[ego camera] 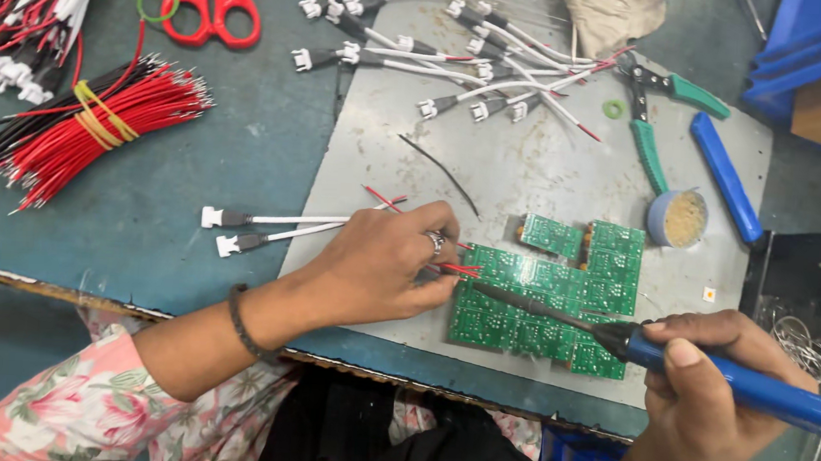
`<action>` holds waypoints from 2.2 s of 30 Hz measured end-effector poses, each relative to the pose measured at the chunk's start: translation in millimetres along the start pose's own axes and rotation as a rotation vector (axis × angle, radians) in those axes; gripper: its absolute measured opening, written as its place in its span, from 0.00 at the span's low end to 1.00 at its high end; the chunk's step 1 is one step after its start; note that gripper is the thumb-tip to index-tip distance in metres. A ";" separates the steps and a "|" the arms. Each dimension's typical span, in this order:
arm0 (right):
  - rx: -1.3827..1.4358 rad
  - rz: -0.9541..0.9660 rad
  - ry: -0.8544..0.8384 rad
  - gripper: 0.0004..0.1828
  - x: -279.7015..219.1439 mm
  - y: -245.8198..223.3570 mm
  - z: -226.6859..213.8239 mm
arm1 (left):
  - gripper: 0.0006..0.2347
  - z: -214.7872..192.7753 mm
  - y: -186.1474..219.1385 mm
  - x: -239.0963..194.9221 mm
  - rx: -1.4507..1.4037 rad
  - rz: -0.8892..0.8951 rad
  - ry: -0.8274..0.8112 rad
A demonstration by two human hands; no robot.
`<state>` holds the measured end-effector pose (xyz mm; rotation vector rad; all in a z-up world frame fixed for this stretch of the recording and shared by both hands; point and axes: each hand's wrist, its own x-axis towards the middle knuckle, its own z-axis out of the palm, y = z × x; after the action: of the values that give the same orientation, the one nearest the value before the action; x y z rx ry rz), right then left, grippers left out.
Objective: The person solders red wires to a green circuit board using a soldering iron and solder wire. They then strip the ends of additional red wires with pliers and apply flux to the wire ends.
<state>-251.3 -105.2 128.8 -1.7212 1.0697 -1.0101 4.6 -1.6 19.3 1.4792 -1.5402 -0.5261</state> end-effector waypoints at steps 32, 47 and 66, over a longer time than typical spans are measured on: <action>0.049 -0.015 -0.035 0.09 7.5 8.1 -1.9 | 0.10 -0.5 -2.5 1.2 -0.009 0.007 0.005; 0.100 -0.048 0.039 0.07 -0.3 16.1 -13.1 | 0.09 -1.8 -0.6 1.8 0.001 0.000 -0.026; 0.002 -0.372 0.157 0.05 -22.6 67.4 -55.8 | 0.05 -13.1 4.8 -2.7 -0.126 0.234 0.318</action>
<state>-326.1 -115.9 79.3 -1.9060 0.8585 -1.3962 12.3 5.5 28.8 1.2007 -1.3772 -0.2318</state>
